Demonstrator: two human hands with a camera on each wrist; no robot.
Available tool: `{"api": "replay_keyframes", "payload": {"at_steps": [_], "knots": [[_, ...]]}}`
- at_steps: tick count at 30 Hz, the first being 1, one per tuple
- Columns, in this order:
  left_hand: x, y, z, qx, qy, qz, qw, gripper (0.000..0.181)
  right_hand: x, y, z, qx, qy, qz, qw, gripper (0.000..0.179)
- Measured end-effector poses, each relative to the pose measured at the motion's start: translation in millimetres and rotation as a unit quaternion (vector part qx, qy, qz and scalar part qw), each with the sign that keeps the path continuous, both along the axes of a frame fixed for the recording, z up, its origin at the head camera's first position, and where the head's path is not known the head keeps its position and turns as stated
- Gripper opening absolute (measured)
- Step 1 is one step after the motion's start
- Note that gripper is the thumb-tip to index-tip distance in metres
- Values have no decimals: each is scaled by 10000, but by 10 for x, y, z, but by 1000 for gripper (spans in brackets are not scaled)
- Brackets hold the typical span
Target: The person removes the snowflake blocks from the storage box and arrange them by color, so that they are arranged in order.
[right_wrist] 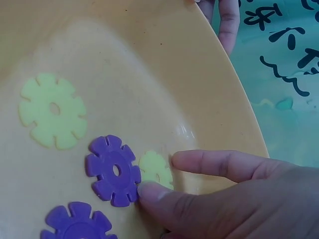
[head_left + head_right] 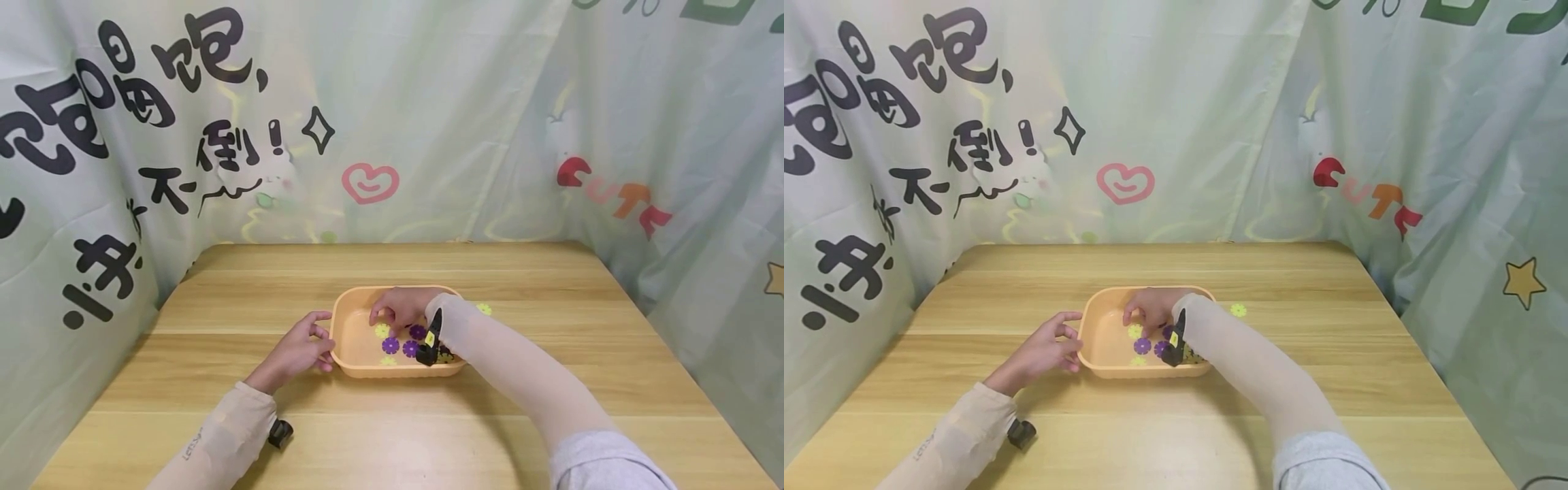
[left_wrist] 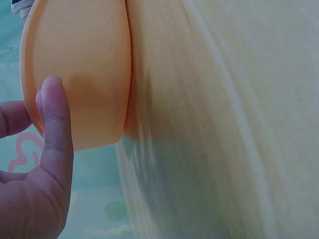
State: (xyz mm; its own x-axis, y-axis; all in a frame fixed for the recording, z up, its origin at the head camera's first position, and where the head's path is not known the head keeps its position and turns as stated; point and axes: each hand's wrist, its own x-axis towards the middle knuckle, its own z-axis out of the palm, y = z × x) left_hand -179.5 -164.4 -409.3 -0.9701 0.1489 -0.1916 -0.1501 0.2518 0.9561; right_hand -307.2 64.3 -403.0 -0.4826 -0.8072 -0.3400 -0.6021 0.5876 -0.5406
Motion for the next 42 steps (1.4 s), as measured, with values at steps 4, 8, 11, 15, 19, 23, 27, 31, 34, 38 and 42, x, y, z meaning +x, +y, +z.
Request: {"api": "replay_keyframes", "payload": {"at_steps": [4,8,11,15,19,23,27,31,34,38,42], "knots": [[2,2,-6,6,-11,-4,10000,56,14,5,19,-56,-94,-47,9999,37],[5,1,-5,10,11,6,10000,56,20,5,30,-94,-95,-39,9999,35],[1,1,-6,26,5,8,10000,56,19,2,32,-136,-121,-78,9998,33],[-1,0,-3,28,-16,-12,10000,57,19,-2,38,-144,-127,-113,9998,32],[-2,1,2,4,-12,-18,10000,57,23,-11,46,-28,-25,-104,9999,30],[-1,3,7,-19,16,-9,10000,56,31,-19,56,60,50,-91,9999,27],[8,6,10,-17,4,-27,10000,56,53,-23,68,226,168,-80,9996,27],[16,10,11,-8,-16,-52,10000,57,76,-25,84,463,367,-118,9982,27],[16,10,9,-18,-2,-55,10000,57,88,-27,97,551,438,-135,9974,27],[16,10,8,-35,10,-47,10000,56,103,-15,123,623,609,-41,9962,25],[20,12,12,-44,38,-18,10000,56,116,18,163,678,775,-81,9947,23]]}}
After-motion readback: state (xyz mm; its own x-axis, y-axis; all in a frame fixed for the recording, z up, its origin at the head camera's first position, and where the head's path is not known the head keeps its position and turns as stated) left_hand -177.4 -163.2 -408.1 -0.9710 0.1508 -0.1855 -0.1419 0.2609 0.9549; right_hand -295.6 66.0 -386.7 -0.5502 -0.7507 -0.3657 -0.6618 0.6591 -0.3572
